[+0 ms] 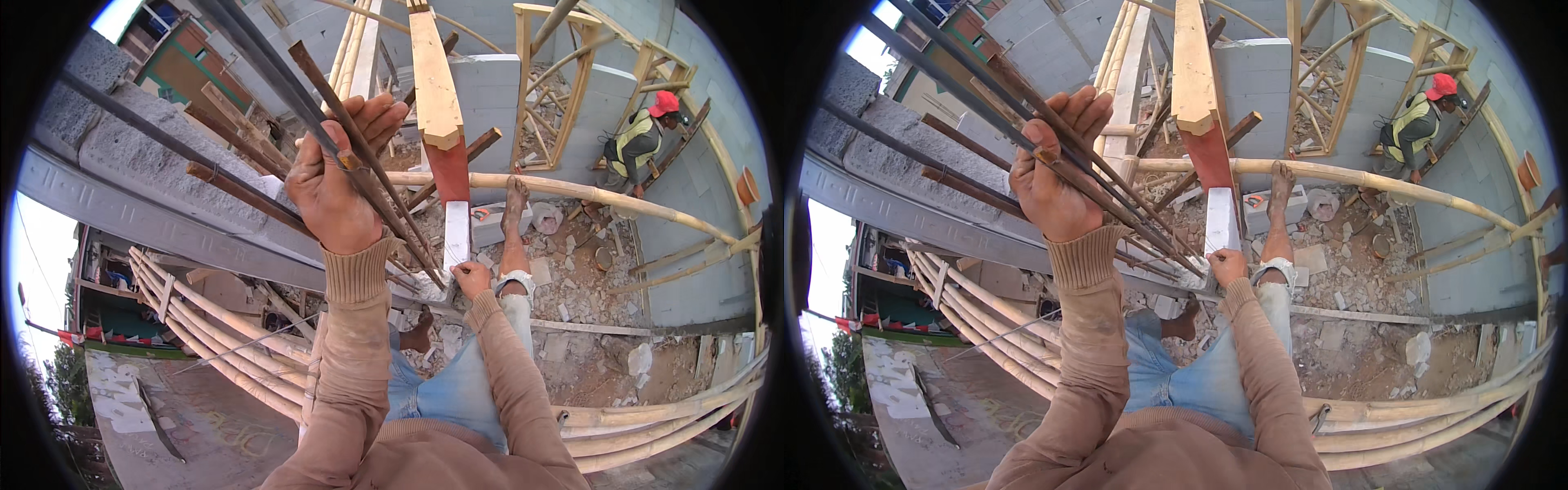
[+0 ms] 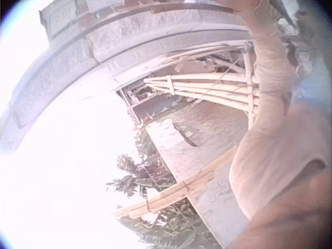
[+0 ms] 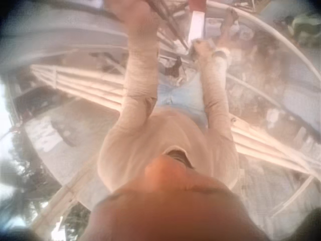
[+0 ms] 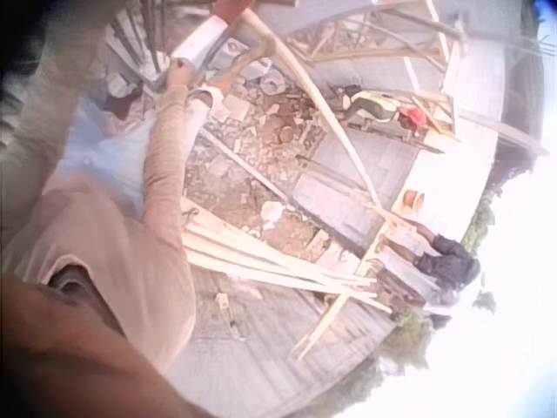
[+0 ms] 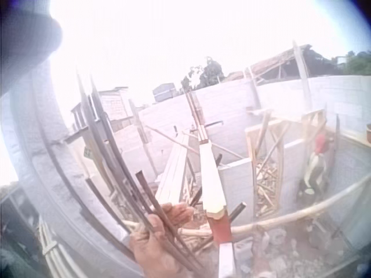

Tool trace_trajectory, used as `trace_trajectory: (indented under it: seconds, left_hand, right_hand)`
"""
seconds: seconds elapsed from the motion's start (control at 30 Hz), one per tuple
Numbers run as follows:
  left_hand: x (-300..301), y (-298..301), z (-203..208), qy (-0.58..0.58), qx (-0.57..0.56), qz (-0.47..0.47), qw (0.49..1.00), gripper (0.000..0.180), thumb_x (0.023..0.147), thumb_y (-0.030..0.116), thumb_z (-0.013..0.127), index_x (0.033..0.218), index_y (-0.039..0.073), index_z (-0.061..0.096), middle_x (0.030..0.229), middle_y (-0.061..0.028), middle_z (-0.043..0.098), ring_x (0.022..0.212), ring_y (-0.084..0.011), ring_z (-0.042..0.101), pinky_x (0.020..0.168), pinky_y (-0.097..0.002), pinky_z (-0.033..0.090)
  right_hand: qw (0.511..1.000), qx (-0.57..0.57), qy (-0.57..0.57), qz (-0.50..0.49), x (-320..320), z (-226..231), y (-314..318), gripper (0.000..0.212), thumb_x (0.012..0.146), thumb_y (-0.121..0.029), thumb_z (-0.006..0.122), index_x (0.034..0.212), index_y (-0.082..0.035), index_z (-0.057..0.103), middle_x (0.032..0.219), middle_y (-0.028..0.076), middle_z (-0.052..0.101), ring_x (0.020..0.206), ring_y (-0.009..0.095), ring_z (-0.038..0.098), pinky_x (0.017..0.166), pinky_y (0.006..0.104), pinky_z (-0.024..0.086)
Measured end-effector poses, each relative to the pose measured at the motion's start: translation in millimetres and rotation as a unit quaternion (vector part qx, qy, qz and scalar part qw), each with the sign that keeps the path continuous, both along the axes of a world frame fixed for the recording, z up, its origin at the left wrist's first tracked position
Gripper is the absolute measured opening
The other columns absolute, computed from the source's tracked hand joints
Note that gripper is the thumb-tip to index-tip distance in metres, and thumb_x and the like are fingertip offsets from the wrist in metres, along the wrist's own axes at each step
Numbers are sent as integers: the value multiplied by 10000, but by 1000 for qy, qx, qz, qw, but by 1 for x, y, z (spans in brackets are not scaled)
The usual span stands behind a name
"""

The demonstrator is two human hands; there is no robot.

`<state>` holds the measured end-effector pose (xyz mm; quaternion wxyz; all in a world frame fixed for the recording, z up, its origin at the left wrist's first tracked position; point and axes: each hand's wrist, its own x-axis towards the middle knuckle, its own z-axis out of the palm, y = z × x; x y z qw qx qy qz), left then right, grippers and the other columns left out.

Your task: The person ties metal rebar rods together using wire and a pair of pliers while perched on bamboo scaffolding.

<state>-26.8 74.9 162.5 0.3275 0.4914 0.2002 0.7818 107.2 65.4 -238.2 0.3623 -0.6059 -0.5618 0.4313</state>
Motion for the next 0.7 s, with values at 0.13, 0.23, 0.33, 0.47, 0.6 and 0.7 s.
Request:
trace_trajectory:
  seconds: [0.13, 0.23, 0.33, 0.47, 0.6, 0.7]
  left_hand:
    - [12, 14, 6, 3, 17, 9, 1000, 424, 995, 268, 572, 1138, -131, 562, 1081, -326, 648, 968, -415, 687, 922, -500, 554]
    - [8, 13, 5, 11, 12, 21, 1000, 469, 1003, 307, 548, 1191, -121, 519, 1102, -326, 631, 996, -413, 671, 919, -508, 557]
    - [-7, 6, 5, 39, 1, 32, 999, 472, 1009, 326, 530, 1206, -103, 511, 1101, -306, 614, 944, -370, 670, 888, -491, 566]
    - [-12, 14, -1, 37, 16, 1, 999, 467, 1030, 329, 479, 1257, -79, 483, 1173, -277, 590, 930, -319, 655, 861, -469, 565]
    - [-23, 16, -3, 22, 74, -142, 987, 479, 1035, 327, 461, 1276, -86, 473, 1183, -290, 592, 968, -343, 661, 879, -491, 566]
    - [-26, 17, -4, 46, 86, -151, 984, 500, 1033, 333, 458, 1277, -104, 469, 1202, -316, 585, 1032, -390, 653, 926, -528, 551]
  right_hand:
    - [1000, 5, -12, -27, 19, 3, 4, 286, 819, -315, 735, 839, -31, 751, 748, 157, 704, 706, 263, 691, 692, 373, 519]
    - [999, -23, -25, -35, 25, 6, 1, 277, 817, -313, 736, 855, -39, 755, 777, 154, 714, 716, 263, 693, 693, 367, 520]
    - [998, -63, 0, -5, 21, 18, -5, 203, 780, -247, 708, 890, -88, 771, 869, 182, 721, 844, 334, 702, 821, 390, 539]
    - [994, -27, 29, 105, 24, -13, -3, 254, 745, -148, 672, 970, -85, 772, 856, 145, 734, 765, 239, 703, 756, 355, 548]
    - [989, -16, 14, 148, 17, -8, -3, 243, 738, -149, 691, 957, -81, 772, 861, 144, 734, 762, 248, 698, 754, 359, 545]
    - [986, -33, 15, 164, 16, 10, -5, 230, 748, -163, 714, 952, -73, 769, 867, 146, 734, 778, 250, 696, 770, 359, 541]
